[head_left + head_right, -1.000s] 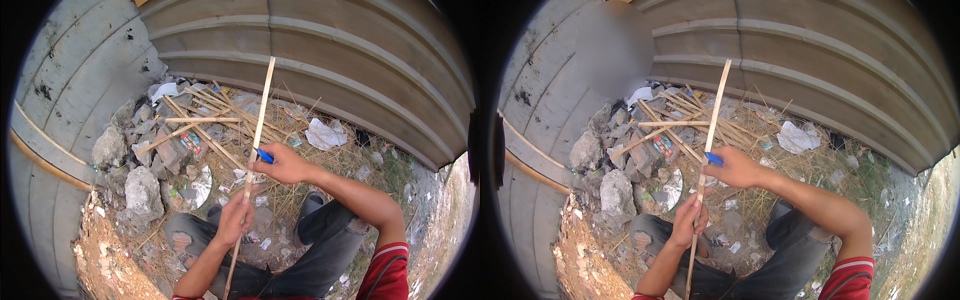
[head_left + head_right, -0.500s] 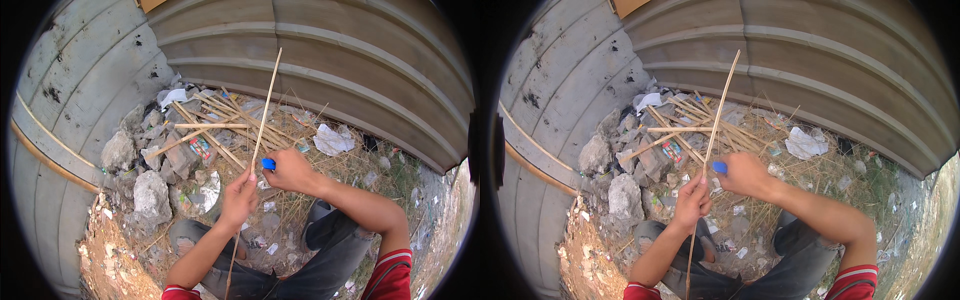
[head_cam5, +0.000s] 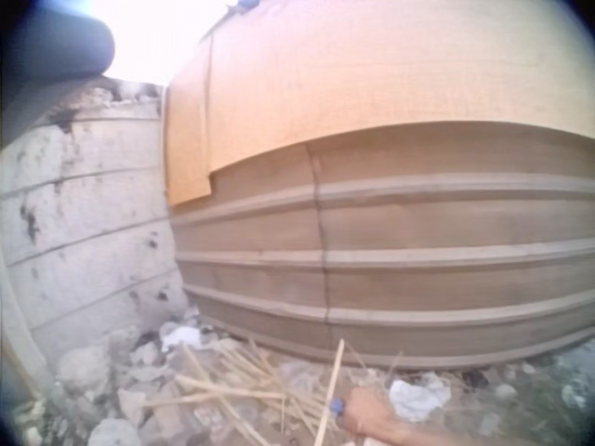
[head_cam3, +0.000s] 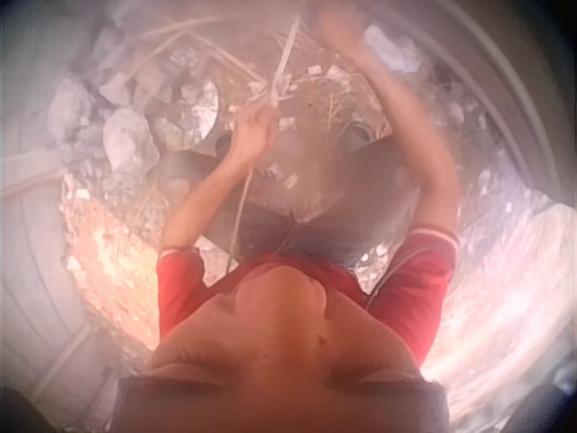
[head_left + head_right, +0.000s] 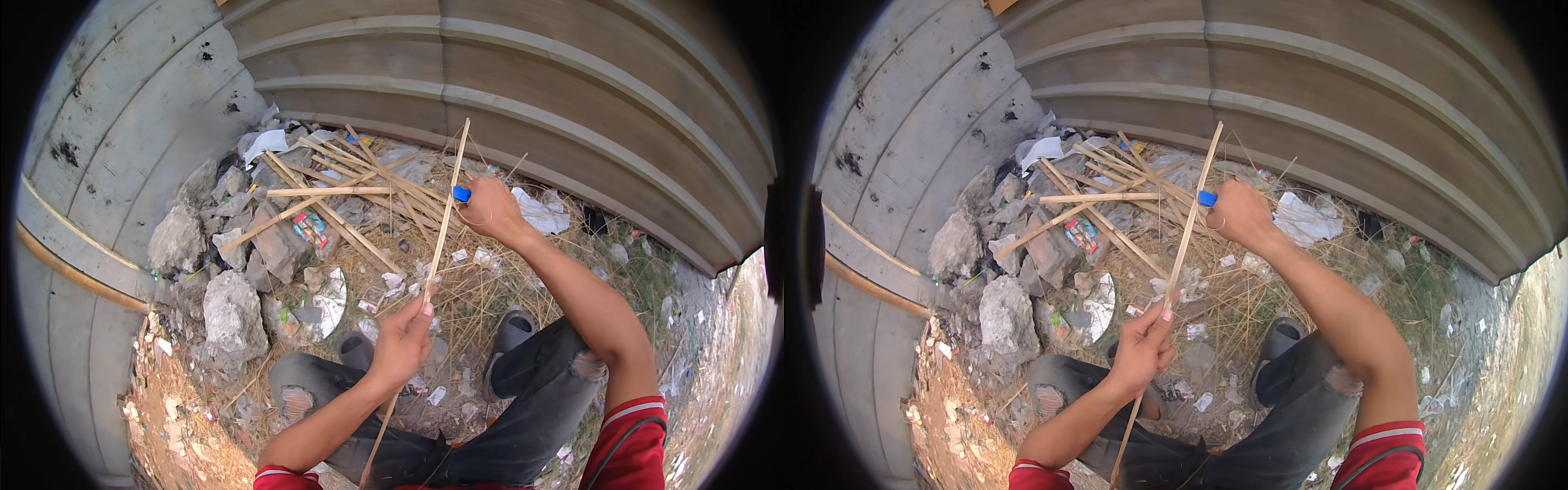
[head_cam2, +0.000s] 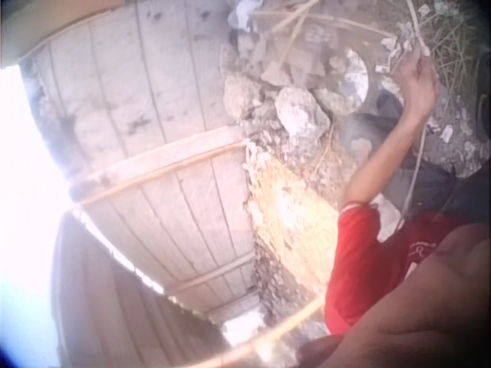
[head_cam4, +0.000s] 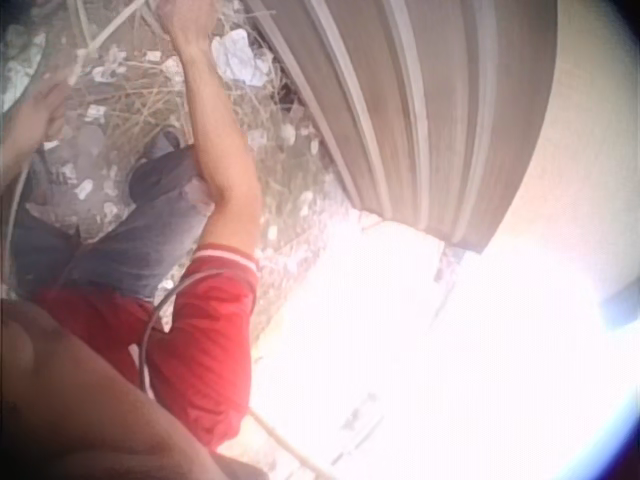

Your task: The person sits on the ground inside a concrete structure and uses a blue utility knife to shave thin strips off a long bamboo stick. They hold the stick with one hand and scrape the blade along its length repeatedly, creating a pile of shavings on the ground.

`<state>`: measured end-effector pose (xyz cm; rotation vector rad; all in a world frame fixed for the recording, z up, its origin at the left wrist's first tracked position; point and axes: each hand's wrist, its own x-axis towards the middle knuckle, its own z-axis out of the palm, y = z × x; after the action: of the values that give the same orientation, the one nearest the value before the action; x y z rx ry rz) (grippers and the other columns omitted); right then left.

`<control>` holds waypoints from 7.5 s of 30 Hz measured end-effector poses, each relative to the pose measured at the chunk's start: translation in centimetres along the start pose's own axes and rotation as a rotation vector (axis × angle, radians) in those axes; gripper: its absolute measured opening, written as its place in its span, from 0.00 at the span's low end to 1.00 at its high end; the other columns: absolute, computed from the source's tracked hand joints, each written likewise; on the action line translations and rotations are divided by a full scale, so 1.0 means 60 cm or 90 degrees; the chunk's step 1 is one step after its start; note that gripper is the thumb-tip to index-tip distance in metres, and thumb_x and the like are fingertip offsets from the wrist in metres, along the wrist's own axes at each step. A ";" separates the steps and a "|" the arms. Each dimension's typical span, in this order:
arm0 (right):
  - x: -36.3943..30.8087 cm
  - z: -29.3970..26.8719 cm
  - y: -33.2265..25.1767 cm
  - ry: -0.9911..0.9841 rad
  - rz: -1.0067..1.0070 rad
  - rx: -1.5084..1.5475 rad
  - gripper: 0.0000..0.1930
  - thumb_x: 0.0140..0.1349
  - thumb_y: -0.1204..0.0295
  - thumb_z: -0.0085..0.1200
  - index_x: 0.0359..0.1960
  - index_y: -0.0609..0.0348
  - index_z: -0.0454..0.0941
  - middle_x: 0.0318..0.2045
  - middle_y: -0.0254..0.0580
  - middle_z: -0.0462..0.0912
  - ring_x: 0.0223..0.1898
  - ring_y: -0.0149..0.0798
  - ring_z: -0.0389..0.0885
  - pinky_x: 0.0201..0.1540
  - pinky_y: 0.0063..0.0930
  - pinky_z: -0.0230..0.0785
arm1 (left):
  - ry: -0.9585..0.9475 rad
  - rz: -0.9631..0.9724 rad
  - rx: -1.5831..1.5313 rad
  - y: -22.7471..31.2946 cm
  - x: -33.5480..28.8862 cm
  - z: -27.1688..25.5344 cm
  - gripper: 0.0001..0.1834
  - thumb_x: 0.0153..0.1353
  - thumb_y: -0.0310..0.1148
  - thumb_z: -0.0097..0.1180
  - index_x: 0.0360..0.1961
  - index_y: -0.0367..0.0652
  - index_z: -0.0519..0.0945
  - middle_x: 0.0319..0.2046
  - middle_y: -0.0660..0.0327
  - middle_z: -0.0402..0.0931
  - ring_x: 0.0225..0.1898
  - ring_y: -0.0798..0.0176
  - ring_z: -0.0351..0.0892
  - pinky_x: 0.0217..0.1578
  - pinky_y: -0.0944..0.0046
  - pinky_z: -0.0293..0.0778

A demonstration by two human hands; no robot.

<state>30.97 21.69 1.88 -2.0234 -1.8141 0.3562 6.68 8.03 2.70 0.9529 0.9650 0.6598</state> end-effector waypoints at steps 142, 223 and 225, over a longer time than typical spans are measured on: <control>-0.199 -0.025 -0.115 -0.164 -0.228 0.195 0.28 0.66 0.46 0.58 0.28 0.65 0.76 0.15 0.55 0.76 0.20 0.61 0.80 0.26 0.49 0.72 | -0.024 0.067 -0.007 -0.005 -0.037 -0.066 0.25 0.78 0.35 0.49 0.71 0.36 0.68 0.18 0.77 0.57 0.16 0.82 0.52 0.17 0.73 0.48; -0.207 -0.033 -0.103 -0.149 -0.293 0.225 0.11 0.61 0.78 0.49 0.42 0.73 0.69 0.35 0.64 0.73 0.39 0.65 0.74 0.47 0.55 0.67 | -0.068 0.063 -0.094 0.024 -0.021 -0.056 0.28 0.81 0.41 0.37 0.77 0.44 0.56 0.18 0.72 0.53 0.16 0.77 0.47 0.18 0.74 0.50; -0.216 -0.019 -0.112 -0.134 -0.336 0.202 0.11 0.61 0.78 0.50 0.43 0.72 0.69 0.37 0.63 0.73 0.39 0.64 0.75 0.47 0.54 0.67 | -0.058 0.054 -0.090 0.023 -0.018 -0.049 0.28 0.81 0.41 0.37 0.77 0.45 0.57 0.18 0.72 0.53 0.16 0.77 0.47 0.18 0.74 0.50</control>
<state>23.90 9.28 4.98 -1.2770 -2.1672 0.6616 3.46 8.83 3.61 0.8939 0.7904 0.7409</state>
